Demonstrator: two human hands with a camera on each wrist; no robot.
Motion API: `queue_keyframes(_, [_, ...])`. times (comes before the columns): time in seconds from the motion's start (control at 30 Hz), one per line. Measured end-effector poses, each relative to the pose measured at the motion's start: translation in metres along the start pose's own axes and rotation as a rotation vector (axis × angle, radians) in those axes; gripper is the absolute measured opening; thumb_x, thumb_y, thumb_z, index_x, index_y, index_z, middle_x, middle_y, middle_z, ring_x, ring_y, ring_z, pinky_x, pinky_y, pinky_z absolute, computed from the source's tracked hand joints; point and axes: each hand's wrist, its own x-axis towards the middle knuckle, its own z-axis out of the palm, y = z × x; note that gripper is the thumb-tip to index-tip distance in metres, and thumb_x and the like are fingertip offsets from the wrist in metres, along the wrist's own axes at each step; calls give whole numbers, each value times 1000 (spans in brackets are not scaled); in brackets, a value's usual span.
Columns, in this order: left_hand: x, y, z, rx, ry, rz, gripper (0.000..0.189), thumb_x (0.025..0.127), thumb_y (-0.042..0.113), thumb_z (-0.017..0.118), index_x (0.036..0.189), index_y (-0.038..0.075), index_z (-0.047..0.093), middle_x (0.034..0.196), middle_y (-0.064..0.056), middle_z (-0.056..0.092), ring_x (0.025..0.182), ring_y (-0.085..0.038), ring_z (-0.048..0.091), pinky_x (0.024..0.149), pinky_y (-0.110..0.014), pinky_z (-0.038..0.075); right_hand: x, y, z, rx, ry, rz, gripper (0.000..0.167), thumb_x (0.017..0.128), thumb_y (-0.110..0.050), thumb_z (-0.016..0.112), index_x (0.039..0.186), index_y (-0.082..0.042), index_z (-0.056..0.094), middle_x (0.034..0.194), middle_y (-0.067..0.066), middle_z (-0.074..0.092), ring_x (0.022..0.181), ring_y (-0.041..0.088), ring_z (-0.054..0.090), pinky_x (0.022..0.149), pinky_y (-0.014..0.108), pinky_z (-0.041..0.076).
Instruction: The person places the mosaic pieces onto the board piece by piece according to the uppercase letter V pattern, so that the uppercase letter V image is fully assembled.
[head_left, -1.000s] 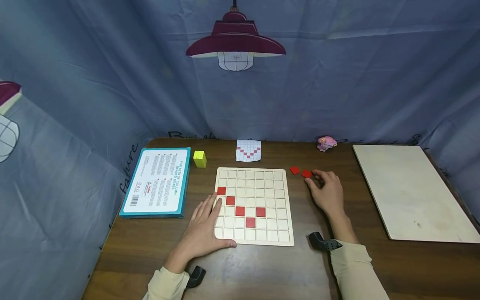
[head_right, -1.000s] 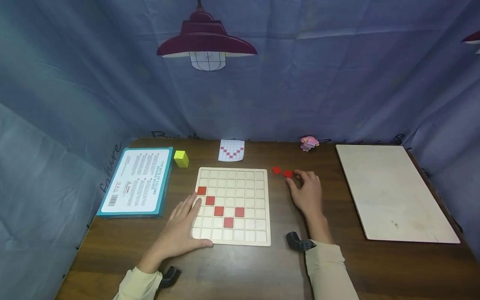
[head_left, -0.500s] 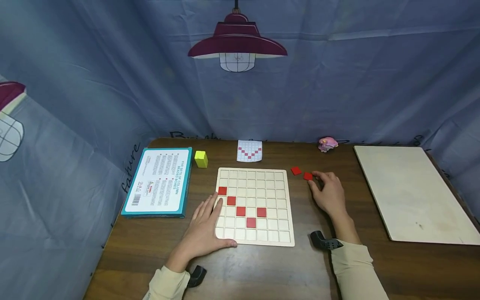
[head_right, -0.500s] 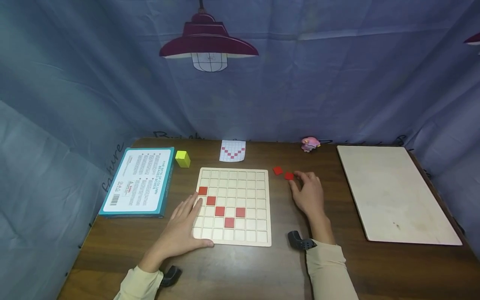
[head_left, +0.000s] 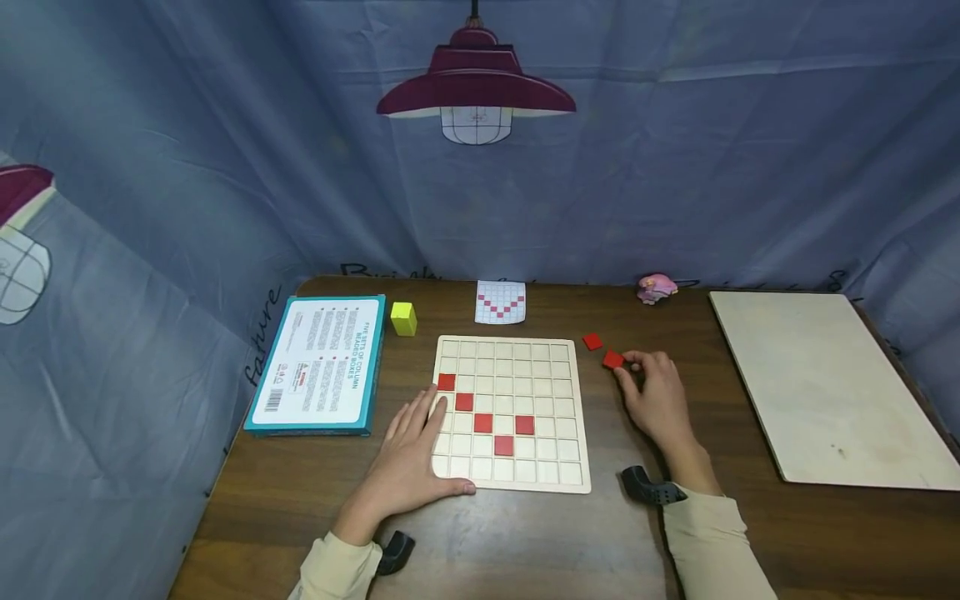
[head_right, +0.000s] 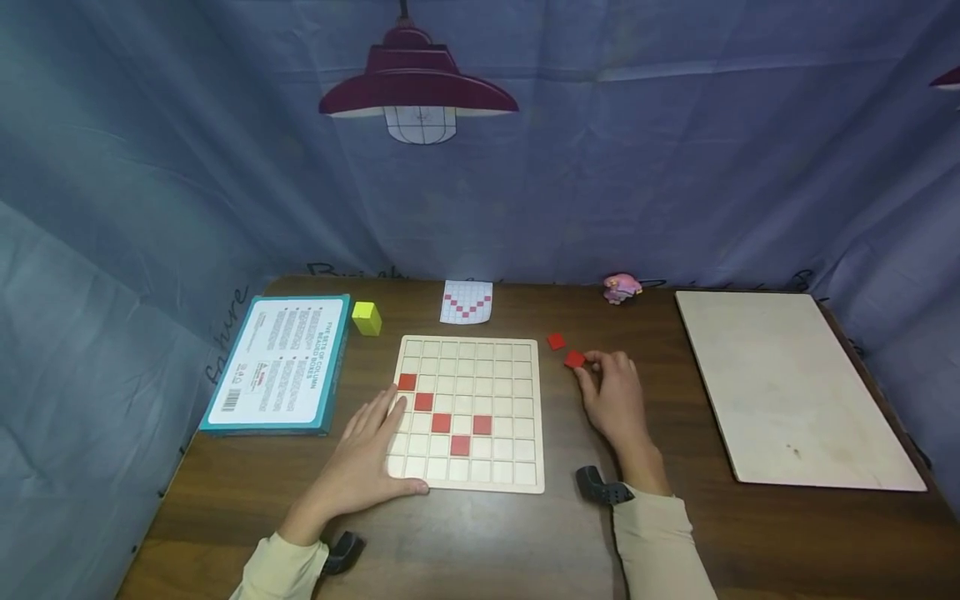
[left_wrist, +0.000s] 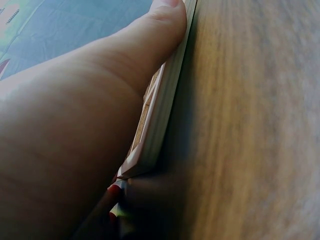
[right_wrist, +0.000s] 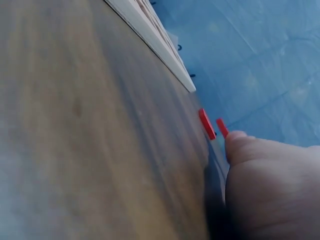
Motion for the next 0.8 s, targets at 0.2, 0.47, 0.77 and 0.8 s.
queue_keyframes(0.2, [1,0,1,1,4,3,131,66,73,82,163,8,22,173,-11,10,160,-33,12,127,-57,16,-11,-12,1,62,-28,-52,24,94,-8,72,113,5,65,98,18,57,91,30,51,77,38,39])
queue_keyframes(0.47, [1,0,0,0,2,2,129,67,71,82,163,7,24,173,-11,11,159,-33,13,127,-57,17,-33,-37,10,148,-100,-184,26,90,-7,76,114,0,67,99,11,59,93,19,53,79,26,40])
queue_keyframes(0.77, [1,0,1,-12,-6,-12,131,66,71,82,163,10,22,173,-11,11,159,-33,13,127,-58,16,-38,-57,14,127,-222,-214,27,91,-16,77,116,-8,69,101,2,59,95,14,52,81,35,47])
queue_keyframes(0.8, [0,0,1,-16,0,-9,131,65,71,83,163,9,23,173,-11,11,159,-34,13,127,-58,16,-38,-57,14,118,-233,-213,27,92,-17,77,117,-8,69,101,2,60,96,14,51,81,35,47])
